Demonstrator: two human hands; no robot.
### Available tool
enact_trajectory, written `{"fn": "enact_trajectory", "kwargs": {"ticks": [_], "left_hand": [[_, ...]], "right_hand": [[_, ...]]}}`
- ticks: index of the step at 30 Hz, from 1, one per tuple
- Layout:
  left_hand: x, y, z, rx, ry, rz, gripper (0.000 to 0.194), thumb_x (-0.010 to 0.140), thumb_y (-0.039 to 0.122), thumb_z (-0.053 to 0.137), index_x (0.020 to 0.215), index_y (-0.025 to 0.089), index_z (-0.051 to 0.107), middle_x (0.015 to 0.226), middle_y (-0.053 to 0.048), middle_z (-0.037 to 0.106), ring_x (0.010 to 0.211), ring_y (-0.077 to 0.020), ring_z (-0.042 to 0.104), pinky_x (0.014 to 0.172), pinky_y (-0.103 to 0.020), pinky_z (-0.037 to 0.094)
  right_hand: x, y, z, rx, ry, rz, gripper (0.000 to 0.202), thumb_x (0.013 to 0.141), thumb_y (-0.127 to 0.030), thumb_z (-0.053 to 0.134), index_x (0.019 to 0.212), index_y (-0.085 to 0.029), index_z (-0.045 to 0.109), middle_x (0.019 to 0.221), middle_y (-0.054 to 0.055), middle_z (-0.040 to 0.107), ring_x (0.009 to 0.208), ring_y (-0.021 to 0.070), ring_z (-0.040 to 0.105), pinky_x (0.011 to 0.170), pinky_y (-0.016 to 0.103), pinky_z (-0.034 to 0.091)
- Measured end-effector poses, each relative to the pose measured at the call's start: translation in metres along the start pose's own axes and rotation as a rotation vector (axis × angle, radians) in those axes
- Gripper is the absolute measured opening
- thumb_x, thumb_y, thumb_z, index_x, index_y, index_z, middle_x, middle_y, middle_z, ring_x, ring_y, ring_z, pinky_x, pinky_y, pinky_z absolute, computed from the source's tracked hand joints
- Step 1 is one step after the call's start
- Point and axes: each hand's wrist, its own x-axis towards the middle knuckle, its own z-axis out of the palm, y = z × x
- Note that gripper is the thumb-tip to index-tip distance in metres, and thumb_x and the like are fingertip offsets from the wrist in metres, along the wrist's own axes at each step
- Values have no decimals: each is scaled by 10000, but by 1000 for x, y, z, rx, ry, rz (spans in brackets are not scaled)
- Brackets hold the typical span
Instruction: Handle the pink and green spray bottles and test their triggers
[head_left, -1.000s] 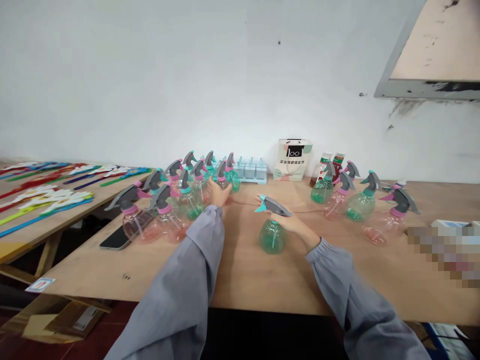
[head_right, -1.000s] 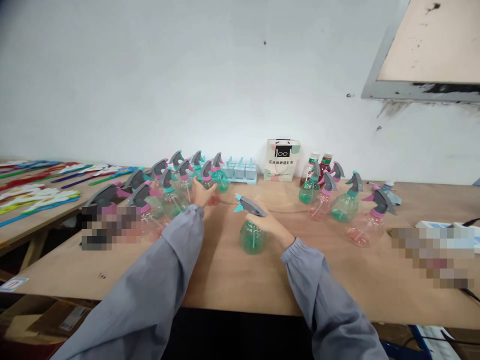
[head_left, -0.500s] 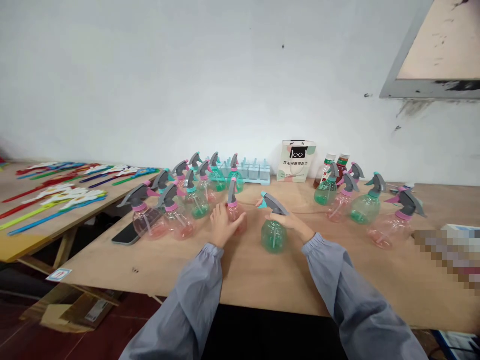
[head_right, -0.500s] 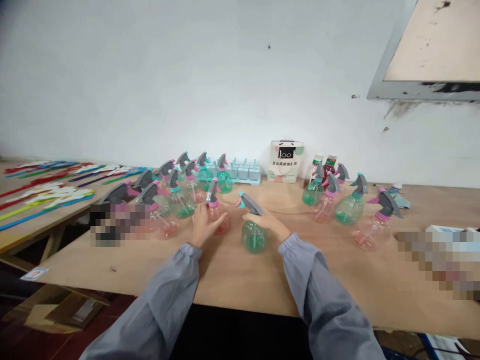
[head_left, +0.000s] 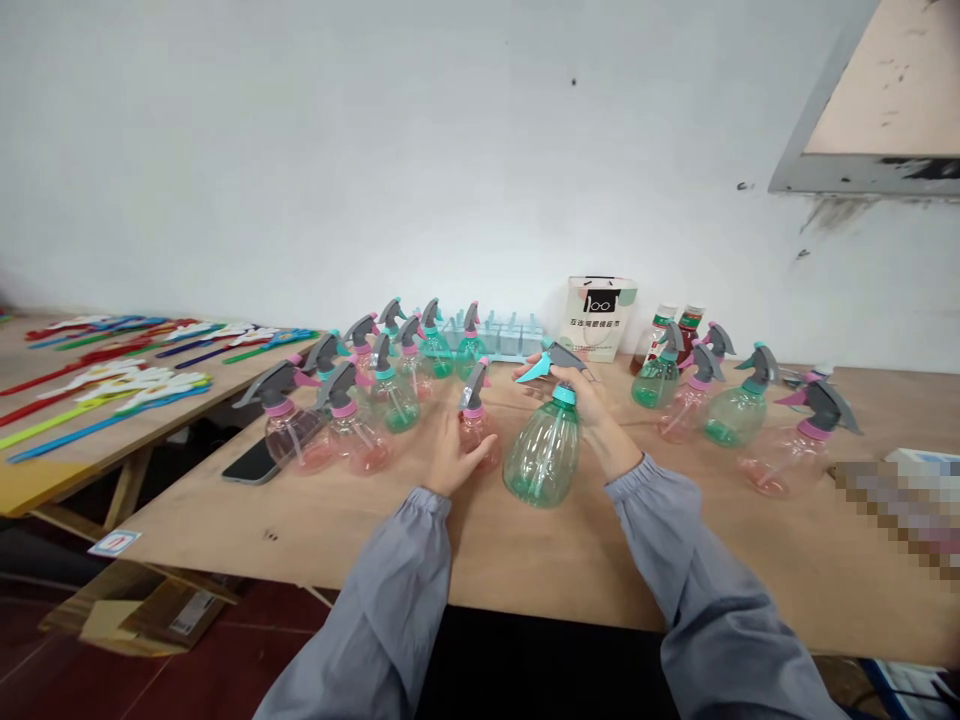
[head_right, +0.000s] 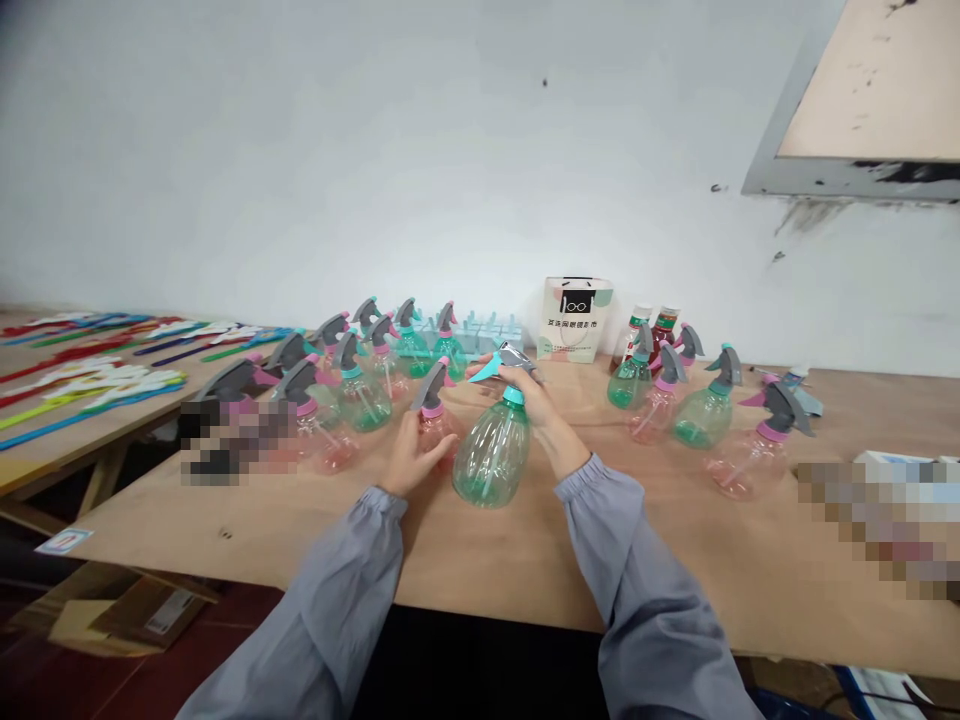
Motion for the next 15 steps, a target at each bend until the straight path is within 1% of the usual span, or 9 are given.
{"fn": "enact_trajectory", "kwargs": {"ticks": [3, 6, 8, 10, 13, 15], "left_hand": [[0, -1, 0, -28, -4, 41, 581, 849, 472, 682, 1319, 205, 471, 1219, -126, 599, 1195, -301, 581, 1030, -473, 461], [0, -2, 0, -30, -5, 48, 560, 856, 449, 682, 1317, 207, 477, 1209, -119, 607, 1173, -292, 594, 1017, -464, 472], [1, -3, 0, -33, -20, 52, 548, 859, 442, 683, 1313, 209, 482, 1198, -113, 612, 1166, -289, 598, 1012, -461, 475], [1, -3, -1, -40, -35, 56, 531, 858, 439, 684, 1295, 206, 493, 1194, -110, 615, 1164, -291, 601, 1010, -464, 475], [1, -3, -1, -54, -45, 45, 503, 851, 431, 690, 1257, 193, 512, 1182, -111, 624, 1143, -293, 613, 996, -465, 484], [1, -2, -1, -60, -47, 35, 499, 853, 421, 688, 1258, 189, 511, 1187, -114, 626, 1142, -292, 616, 997, -465, 485]], "right_hand": [[1, 2, -4, -22, 12, 2, 238, 653, -389, 701, 814, -219, 657, 759, 34, 760, 909, 255, 738, 815, 371, 569], [2, 1, -8, -51, 41, -1, 151, 612, -331, 656, 694, -209, 623, 629, 30, 705, 737, 231, 722, 627, 312, 541], [2, -1, -10, -67, 58, -11, 115, 585, -307, 625, 641, -210, 598, 586, 37, 679, 690, 230, 707, 534, 291, 492], [1, -4, -9, -59, 49, -28, 110, 571, -295, 615, 641, -216, 588, 613, 48, 689, 736, 249, 713, 538, 301, 495], [-2, -7, -4, -43, -6, -45, 138, 587, -293, 628, 704, -225, 600, 710, 53, 720, 859, 274, 715, 647, 348, 547], [-4, -6, -2, -57, -35, -43, 150, 611, -297, 642, 741, -227, 616, 740, 49, 722, 886, 270, 711, 693, 361, 553]]}}
